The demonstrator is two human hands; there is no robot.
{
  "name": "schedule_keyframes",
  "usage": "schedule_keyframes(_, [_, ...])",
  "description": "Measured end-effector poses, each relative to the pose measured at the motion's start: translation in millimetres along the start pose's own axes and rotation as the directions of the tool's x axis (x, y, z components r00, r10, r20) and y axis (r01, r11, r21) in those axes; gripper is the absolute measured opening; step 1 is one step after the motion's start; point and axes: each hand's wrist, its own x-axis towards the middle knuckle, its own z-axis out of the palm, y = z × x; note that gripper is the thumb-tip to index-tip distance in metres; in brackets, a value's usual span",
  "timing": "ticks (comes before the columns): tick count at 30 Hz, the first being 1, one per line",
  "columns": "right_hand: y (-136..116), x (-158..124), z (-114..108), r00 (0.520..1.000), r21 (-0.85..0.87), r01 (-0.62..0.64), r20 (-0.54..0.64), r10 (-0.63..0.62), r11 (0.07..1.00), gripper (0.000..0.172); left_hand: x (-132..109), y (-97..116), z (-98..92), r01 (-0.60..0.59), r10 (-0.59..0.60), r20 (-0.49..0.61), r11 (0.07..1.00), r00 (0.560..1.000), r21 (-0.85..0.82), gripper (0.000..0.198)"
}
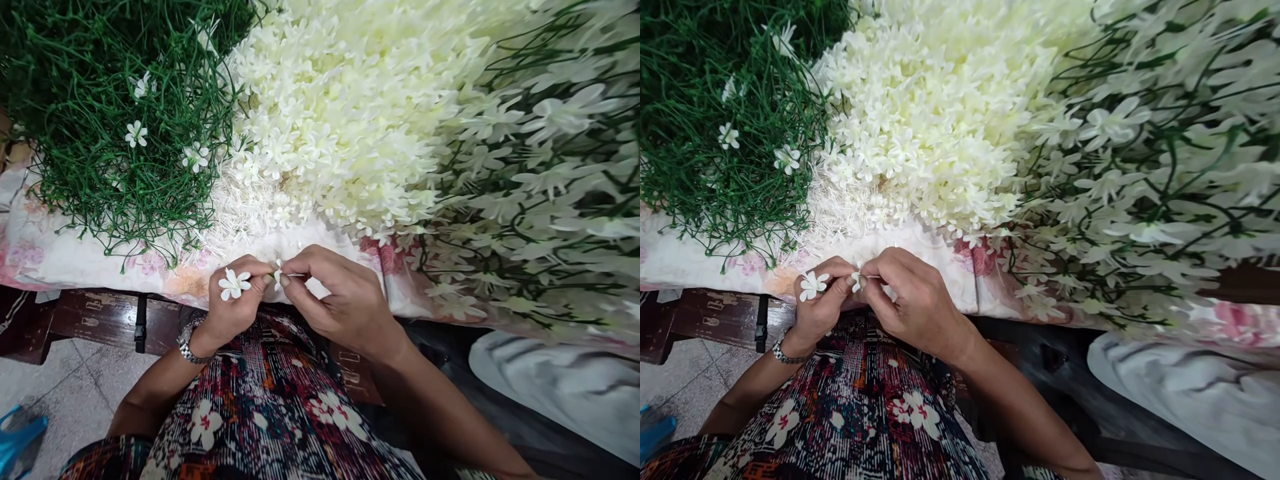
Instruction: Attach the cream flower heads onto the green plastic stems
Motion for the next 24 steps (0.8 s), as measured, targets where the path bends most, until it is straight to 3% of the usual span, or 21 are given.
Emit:
schedule_keyframes(7, [4.4,-2.2,2.4,0.999,0.011,-0.047,0.006,0.047,0.999,0.006,-1.5,-0.6,2.4,-0.059,0.060,0.002,0.989,0.998,0.138,0.011])
schedule_keyframes(24, [10.6,-2.4,7.4,0.999,0.025,-0.028,0.023,0.028,0.999,0.011,0.6,-1.9,4.4,-0.052,0.054,0.000,0.978,0.999,0.204,0.011])
